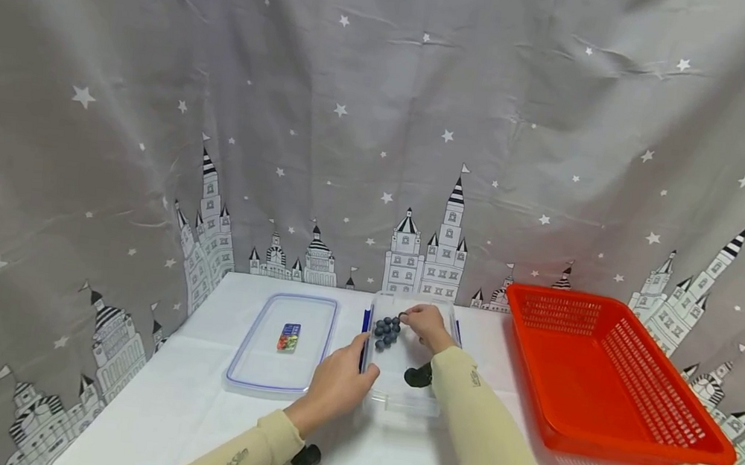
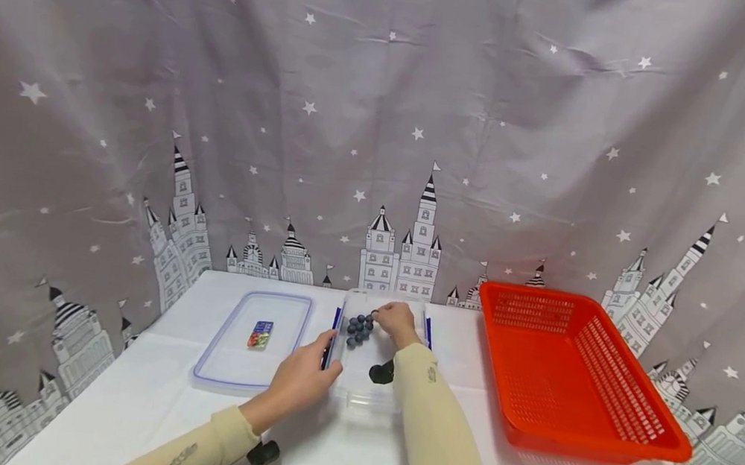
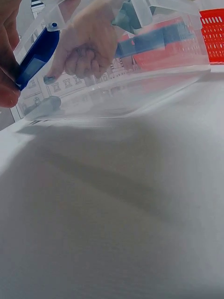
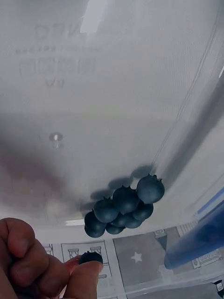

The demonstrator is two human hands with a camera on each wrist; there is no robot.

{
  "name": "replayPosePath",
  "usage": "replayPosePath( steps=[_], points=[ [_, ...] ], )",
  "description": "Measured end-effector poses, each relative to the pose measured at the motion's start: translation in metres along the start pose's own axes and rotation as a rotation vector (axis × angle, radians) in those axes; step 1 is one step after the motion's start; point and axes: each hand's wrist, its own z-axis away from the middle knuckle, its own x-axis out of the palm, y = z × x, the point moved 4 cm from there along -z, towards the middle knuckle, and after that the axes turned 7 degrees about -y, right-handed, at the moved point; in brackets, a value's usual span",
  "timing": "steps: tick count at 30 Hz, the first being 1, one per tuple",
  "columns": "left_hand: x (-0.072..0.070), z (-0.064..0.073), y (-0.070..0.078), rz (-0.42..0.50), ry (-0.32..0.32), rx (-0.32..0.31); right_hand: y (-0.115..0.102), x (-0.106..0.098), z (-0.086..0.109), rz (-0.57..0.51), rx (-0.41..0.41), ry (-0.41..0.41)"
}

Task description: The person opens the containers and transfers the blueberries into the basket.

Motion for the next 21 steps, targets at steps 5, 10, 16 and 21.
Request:
replayPosePath(
  steps=[5,10,16,21],
  points=[
    [0.000,0.001,-0.001,-0.010,0.011,0.007,-0.006,0.000,0.001,0.005,-0.016,0.002],
    [-0.002,-0.002,0.001,-0.014,0.009,0.002,-0.015,-0.006,0.002,0.010,-0.041,0.004],
    [0.001,0.000,0.000,-0.013,0.004,-0.007,-0.026,-0.010,0.009,-0.009,-0.073,-0.033],
    [0.002,0.001,0.001,-0.013,0.003,0.000,-0.041,-0.014,0.018,-0.029,-0.115,-0.045]
  ],
)
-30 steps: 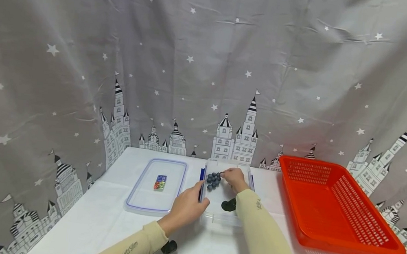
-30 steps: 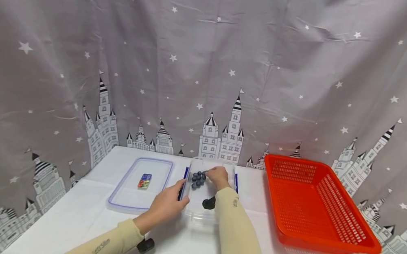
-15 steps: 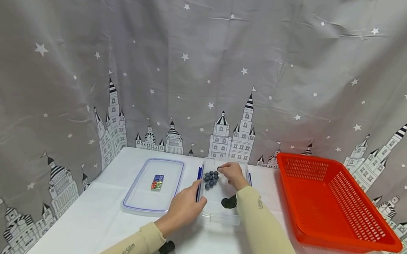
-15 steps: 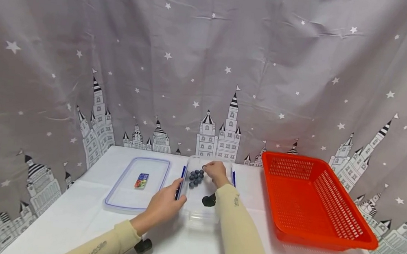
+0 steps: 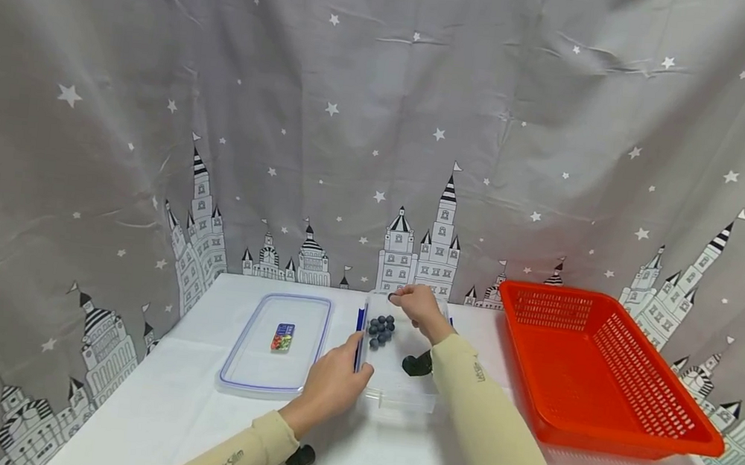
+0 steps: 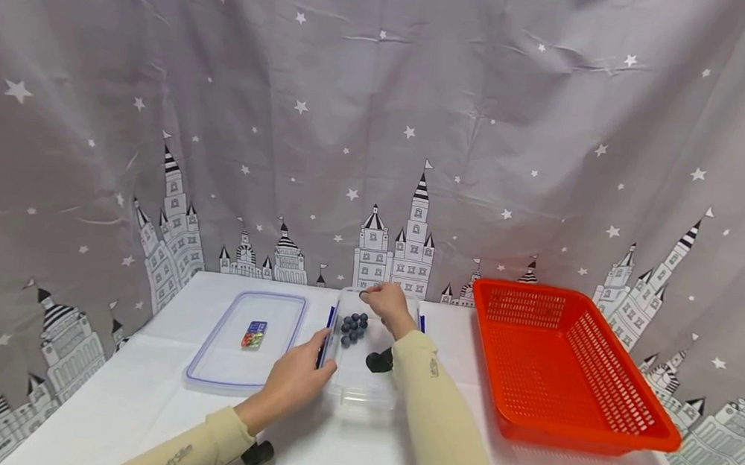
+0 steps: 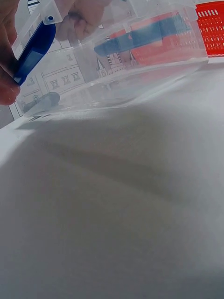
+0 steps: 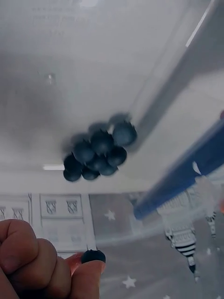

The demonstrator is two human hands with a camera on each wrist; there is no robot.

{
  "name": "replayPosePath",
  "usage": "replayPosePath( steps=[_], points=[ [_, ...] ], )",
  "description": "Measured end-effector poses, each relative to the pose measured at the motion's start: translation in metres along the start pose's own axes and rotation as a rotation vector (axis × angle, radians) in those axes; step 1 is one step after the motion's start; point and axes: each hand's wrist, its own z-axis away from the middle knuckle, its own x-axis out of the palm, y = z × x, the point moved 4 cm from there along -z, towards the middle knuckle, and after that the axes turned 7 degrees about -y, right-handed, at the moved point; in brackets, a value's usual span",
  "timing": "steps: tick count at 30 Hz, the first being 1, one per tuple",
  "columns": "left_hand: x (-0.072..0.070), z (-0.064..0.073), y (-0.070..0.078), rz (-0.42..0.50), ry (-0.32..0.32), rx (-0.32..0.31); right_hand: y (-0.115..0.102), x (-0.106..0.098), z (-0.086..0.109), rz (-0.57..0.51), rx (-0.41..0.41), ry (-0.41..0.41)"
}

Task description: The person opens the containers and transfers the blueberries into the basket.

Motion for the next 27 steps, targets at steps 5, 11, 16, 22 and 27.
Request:
replayPosePath(
  steps=[5,11,16,22,27],
  points=[
    [0.001,0.001,-0.001,0.006,-0.005,-0.006,-0.015,-0.004,0.006,0.003,-0.025,-0.046],
    [0.002,-0.001,-0.001,-0.001,-0.004,0.002,-0.026,-0.020,0.014,0.060,-0.049,-0.103],
    [0.001,-0.002,-0.002,-0.006,-0.010,-0.008,-0.034,-0.036,0.023,0.098,-0.087,-0.161],
    [0.003,-0.001,-0.003,0.001,-0.018,-0.019,-0.038,-0.058,0.029,0.091,-0.107,-0.196],
    [0.002,-0.001,-0.003,-0.004,-0.017,-0.013,-0.037,-0.076,0.031,0.102,-0.096,-0.178]
  ],
)
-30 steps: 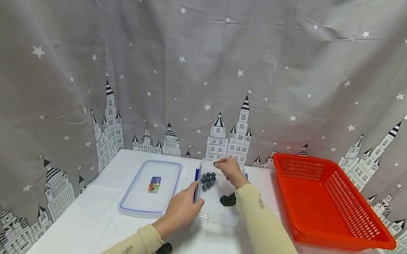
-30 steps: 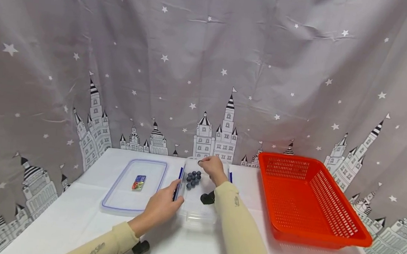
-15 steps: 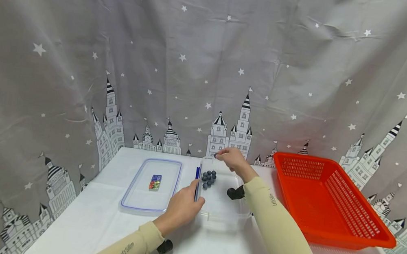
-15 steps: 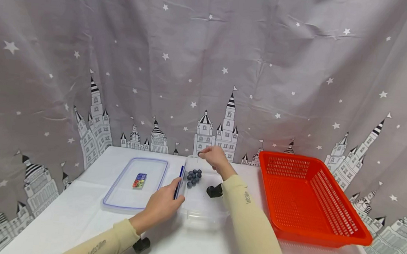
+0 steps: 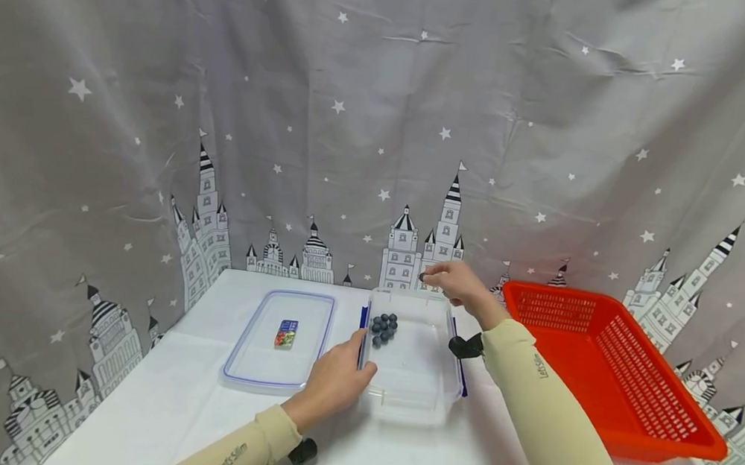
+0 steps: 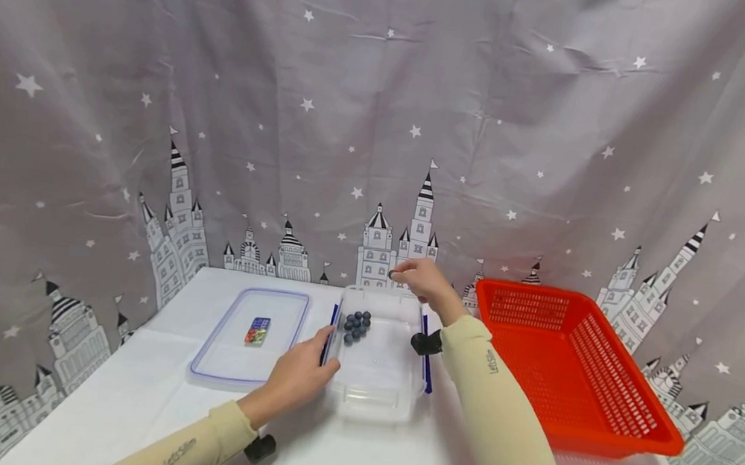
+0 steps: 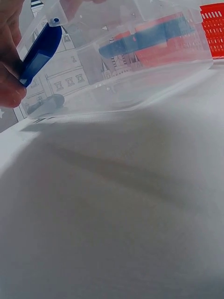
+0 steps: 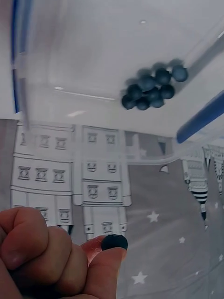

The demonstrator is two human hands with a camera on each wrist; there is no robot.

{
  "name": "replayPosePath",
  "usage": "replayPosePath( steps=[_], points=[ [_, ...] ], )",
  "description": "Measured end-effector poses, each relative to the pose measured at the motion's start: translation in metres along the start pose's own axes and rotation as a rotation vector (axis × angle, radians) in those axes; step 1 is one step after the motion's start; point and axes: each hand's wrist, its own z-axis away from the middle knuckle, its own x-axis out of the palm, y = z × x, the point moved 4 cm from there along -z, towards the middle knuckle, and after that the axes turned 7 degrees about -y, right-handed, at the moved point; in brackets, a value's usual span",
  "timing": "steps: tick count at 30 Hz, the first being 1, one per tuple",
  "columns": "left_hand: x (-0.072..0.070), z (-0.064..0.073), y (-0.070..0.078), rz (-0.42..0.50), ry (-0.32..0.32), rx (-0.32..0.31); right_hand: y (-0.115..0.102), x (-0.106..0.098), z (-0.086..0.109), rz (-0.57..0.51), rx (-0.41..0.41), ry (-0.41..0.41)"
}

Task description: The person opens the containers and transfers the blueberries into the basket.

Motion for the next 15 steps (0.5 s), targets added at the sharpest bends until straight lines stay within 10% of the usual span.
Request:
replayPosePath(
  steps=[15],
  points=[
    [-0.001,0.000,0.002,0.006,-0.003,0.011,0.025,-0.053,0.021,0.066,-0.008,0.048]
  ],
)
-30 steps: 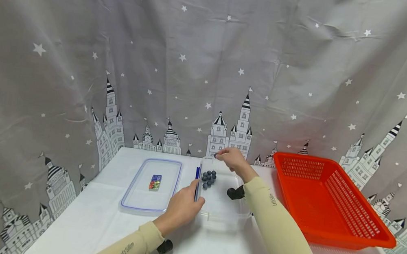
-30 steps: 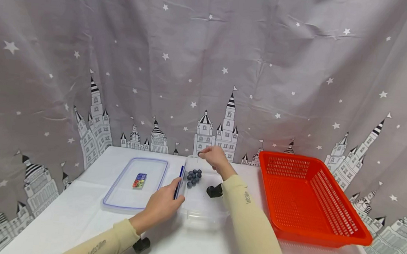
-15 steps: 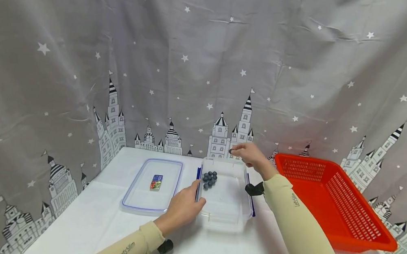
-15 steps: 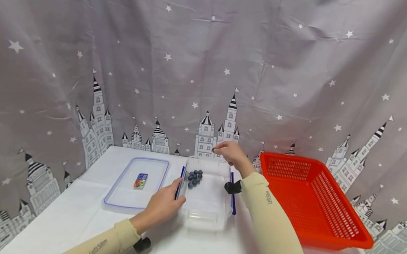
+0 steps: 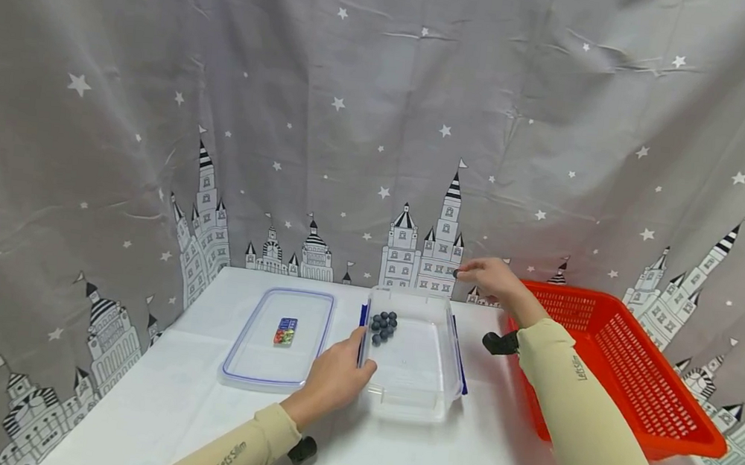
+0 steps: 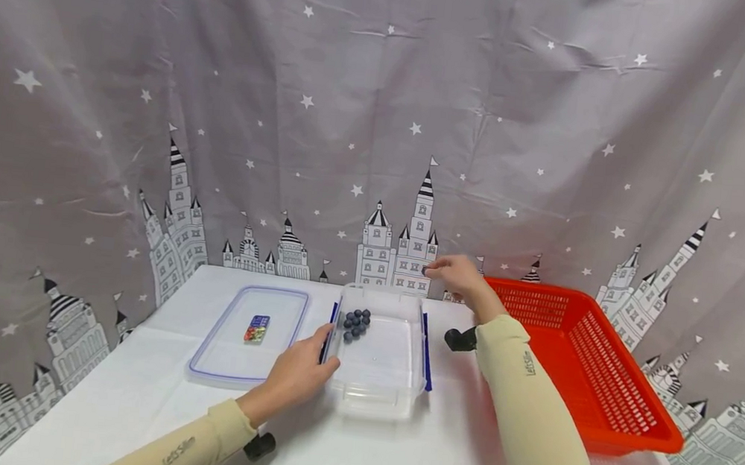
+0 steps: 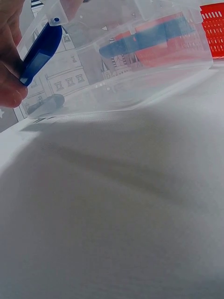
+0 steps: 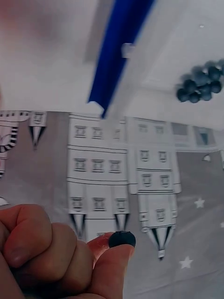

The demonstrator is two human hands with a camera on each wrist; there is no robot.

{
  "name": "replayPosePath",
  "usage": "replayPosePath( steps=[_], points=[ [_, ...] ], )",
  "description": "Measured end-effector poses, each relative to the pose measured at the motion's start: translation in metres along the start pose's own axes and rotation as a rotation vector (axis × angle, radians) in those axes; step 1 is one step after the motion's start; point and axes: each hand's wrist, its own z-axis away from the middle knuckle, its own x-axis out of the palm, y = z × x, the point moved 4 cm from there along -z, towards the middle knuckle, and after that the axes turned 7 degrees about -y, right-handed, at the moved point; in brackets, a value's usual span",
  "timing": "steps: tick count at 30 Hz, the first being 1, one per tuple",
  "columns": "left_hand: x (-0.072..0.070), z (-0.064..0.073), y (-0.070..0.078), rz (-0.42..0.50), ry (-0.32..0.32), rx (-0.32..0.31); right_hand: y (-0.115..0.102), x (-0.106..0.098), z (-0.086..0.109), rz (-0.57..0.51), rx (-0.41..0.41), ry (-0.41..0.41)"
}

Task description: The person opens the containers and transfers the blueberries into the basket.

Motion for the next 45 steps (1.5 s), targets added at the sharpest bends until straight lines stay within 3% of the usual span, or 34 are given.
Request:
replayPosePath(
  steps=[8,18,24,36,45],
  points=[
    [-0.003,-0.001,0.002,0.005,0.000,-0.001,0.017,-0.027,0.014,0.008,0.042,0.027],
    [-0.002,-0.002,0.000,0.000,0.003,0.010,0.048,-0.054,0.027,-0.058,0.063,0.024],
    [-0.003,-0.001,0.000,0.007,-0.001,-0.003,0.072,-0.068,0.036,-0.042,0.086,0.044],
    [-0.003,-0.002,0.000,0.038,-0.053,-0.022,0.110,-0.073,0.050,-0.056,0.193,0.061],
    [-0.007,-0.004,0.001,0.049,-0.101,-0.018,0.131,-0.075,0.058,-0.076,0.217,0.060]
  ],
)
